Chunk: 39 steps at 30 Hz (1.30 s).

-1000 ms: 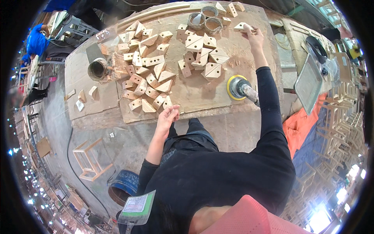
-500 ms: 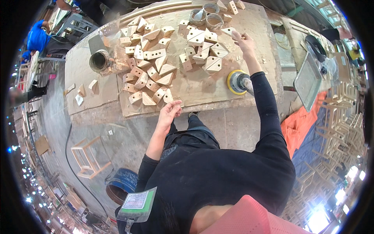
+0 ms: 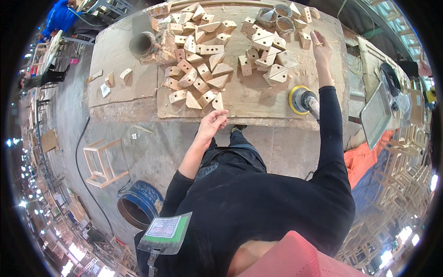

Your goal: The person sands small wooden blocks using a handheld power sander and then applies a dark liquid finish to the holes using a small brush. The person handles the blocks one at a time, placing them back on the workbench after each step.

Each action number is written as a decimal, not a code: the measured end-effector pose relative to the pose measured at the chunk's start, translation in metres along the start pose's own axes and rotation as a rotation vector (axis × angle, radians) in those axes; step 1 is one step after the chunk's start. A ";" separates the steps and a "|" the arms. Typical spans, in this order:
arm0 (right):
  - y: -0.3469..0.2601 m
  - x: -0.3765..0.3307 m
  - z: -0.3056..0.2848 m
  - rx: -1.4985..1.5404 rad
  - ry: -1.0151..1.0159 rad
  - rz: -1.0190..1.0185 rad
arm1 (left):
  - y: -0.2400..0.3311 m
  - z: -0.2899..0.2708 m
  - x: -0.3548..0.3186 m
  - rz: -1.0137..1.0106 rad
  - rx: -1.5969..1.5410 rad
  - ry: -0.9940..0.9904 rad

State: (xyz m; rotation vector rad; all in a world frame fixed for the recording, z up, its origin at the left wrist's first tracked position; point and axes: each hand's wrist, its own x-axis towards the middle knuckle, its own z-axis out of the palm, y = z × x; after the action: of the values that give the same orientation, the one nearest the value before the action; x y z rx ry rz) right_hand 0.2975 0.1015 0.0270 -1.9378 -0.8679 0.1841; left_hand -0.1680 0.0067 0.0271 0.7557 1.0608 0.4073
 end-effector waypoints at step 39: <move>-0.169 -0.211 0.101 0.592 -0.573 -0.205 | 0.042 -0.074 -0.002 0.088 -0.058 -0.011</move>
State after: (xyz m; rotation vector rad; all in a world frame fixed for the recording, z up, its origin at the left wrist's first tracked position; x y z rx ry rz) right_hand 0.0118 0.0854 0.0659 -1.2388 -1.2084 0.8051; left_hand -0.2330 0.0607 0.0391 0.7542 1.0034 0.5065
